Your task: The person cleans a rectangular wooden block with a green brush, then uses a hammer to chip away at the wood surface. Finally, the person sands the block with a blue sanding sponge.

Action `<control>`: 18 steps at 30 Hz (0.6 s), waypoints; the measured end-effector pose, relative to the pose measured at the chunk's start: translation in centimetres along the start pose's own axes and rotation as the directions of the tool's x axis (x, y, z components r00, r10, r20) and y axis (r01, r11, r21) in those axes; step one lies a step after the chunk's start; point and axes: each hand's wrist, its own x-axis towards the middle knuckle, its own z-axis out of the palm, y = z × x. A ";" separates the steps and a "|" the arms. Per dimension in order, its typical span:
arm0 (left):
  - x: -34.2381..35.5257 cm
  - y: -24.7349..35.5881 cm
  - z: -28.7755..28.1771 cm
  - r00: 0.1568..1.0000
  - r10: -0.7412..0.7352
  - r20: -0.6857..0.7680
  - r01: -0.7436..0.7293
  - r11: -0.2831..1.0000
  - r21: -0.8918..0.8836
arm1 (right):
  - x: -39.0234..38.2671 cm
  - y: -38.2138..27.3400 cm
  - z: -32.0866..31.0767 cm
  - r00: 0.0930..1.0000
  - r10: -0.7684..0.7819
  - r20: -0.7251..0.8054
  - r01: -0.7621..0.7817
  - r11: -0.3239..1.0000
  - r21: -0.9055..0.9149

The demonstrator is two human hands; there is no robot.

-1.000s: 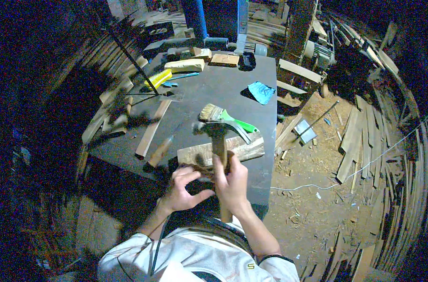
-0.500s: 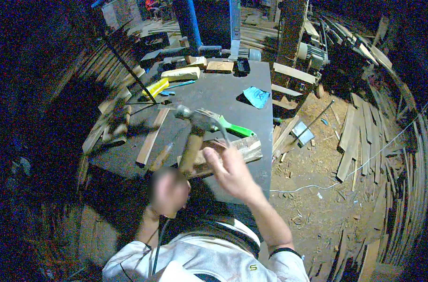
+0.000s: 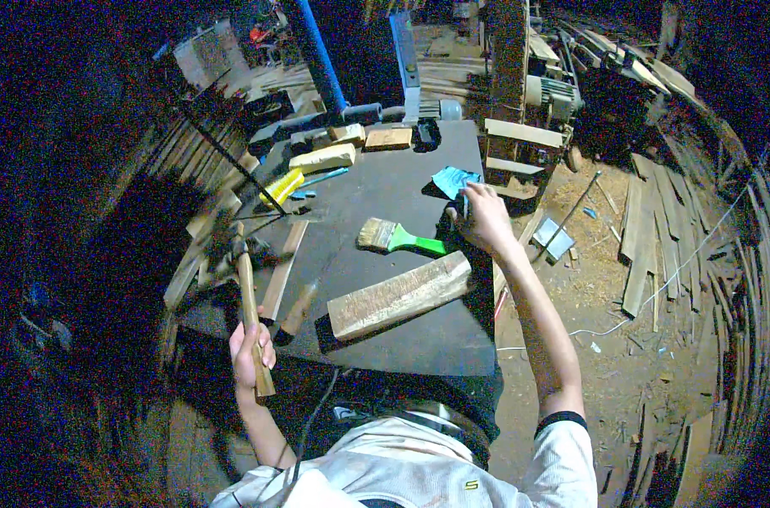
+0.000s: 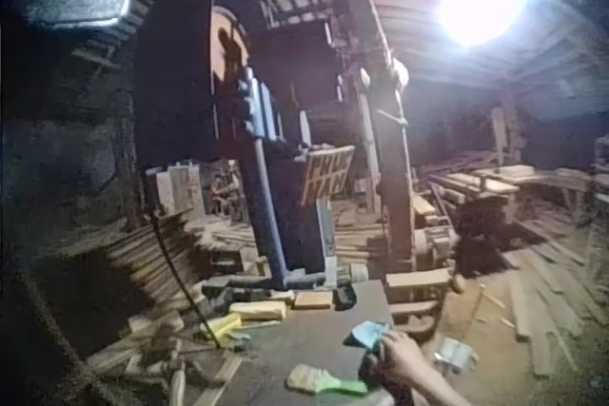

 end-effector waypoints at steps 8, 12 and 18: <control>2.0 -1.1 -1.2 0.985 -0.174 0.008 0.173 0.983 0.065 | 2.1 1.9 2.1 0.982 -0.135 -0.130 0.110 0.977 -0.186; 1.1 -1.7 -1.8 0.972 -0.231 -0.040 0.233 0.971 0.059 | 1.1 -4.1 -0.2 0.981 -0.103 -0.161 0.111 0.993 0.038; 2.8 1.0 -0.8 0.953 -0.301 -0.029 0.300 0.928 0.222 | 1.9 -0.2 1.9 0.993 -0.069 -0.100 0.058 0.992 -0.112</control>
